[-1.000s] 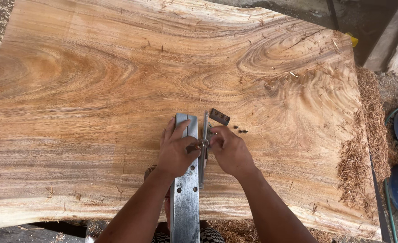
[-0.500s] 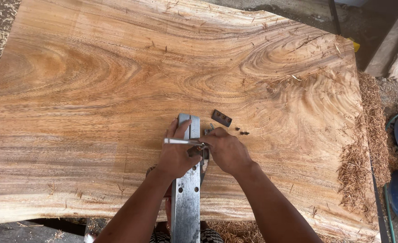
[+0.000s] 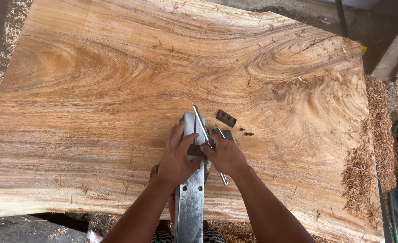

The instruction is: The person uses a T-handle wrench to tighten bolts on a metal assembly placed on a large wooden slab. They repeatedly loosen and retighten the bolts, adjusting the position of the metal parts throughout the clip.

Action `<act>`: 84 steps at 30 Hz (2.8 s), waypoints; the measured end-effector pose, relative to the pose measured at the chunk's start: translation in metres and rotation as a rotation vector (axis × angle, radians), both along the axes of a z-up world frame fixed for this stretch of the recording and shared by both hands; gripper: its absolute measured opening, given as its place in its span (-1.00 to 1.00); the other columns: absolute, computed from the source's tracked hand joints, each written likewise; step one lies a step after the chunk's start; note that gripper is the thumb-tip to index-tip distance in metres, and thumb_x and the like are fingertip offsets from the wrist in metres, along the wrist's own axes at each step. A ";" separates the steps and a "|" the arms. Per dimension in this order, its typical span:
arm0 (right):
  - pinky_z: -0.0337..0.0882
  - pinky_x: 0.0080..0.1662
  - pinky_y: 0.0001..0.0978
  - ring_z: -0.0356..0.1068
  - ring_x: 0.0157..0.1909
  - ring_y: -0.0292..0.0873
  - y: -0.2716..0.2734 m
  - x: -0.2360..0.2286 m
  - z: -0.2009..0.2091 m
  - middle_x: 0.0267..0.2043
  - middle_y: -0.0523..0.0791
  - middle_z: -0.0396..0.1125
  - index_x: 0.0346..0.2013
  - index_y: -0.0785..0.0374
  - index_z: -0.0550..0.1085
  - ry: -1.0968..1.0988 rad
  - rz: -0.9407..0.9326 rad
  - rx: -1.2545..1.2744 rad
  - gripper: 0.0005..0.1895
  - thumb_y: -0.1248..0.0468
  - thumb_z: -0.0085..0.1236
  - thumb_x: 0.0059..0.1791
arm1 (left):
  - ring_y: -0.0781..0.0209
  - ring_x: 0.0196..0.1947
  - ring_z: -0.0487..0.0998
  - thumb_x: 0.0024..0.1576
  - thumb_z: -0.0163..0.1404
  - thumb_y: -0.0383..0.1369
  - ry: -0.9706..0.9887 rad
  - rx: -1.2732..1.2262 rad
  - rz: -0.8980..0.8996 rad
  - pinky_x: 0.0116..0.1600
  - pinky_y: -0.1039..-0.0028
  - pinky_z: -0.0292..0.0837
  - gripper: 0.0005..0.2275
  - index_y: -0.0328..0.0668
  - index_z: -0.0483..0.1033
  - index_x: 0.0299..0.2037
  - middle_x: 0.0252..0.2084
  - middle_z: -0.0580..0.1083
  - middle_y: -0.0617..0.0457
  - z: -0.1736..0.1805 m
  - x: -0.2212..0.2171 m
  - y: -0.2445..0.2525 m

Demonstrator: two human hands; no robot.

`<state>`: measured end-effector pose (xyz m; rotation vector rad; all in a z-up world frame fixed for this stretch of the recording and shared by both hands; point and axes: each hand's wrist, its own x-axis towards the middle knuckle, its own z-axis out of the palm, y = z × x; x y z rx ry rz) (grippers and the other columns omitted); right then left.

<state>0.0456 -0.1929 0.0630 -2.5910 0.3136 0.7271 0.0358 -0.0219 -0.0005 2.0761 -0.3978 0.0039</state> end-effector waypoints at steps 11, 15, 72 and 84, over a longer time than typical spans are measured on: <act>0.49 0.01 -0.09 0.53 -0.08 0.04 -0.011 0.002 -0.002 -0.16 0.00 0.52 0.08 0.01 0.45 -0.038 0.144 0.022 -0.56 0.06 0.21 -0.07 | -0.35 0.34 0.31 0.08 0.06 -0.29 -0.135 0.240 0.093 0.39 -0.13 0.15 -0.45 -0.43 0.28 0.26 0.30 0.30 -0.35 0.003 -0.047 0.016; 0.50 -0.01 -0.07 0.53 -0.11 0.04 -0.008 0.002 -0.003 -0.23 0.02 0.53 0.05 0.03 0.47 -0.032 0.181 -0.027 -0.59 0.00 0.21 -0.03 | -0.32 0.34 0.29 0.07 0.06 -0.29 -0.056 0.263 0.108 0.34 -0.07 0.21 -0.45 -0.48 0.31 0.24 0.32 0.29 -0.34 0.003 -0.045 0.014; 0.41 0.10 0.06 0.45 0.08 0.09 0.026 0.018 0.006 -0.02 0.07 0.44 -0.07 0.29 0.44 0.099 0.239 -0.167 -0.56 -0.04 -0.13 0.12 | -0.23 0.29 0.35 0.09 -0.06 -0.40 -0.078 0.232 0.107 0.27 0.01 0.31 -0.54 -0.48 0.38 0.21 0.31 0.34 -0.25 -0.006 -0.046 0.011; 0.43 0.10 0.12 0.48 0.04 0.14 0.032 0.018 0.001 -0.06 0.13 0.43 0.03 0.31 0.30 0.152 0.209 -0.153 -0.60 0.03 -0.23 0.13 | -0.28 0.35 0.31 0.12 -0.04 -0.42 -0.006 0.158 0.104 0.26 0.09 0.39 -0.56 -0.45 0.37 0.23 0.40 0.25 -0.35 -0.009 -0.045 0.014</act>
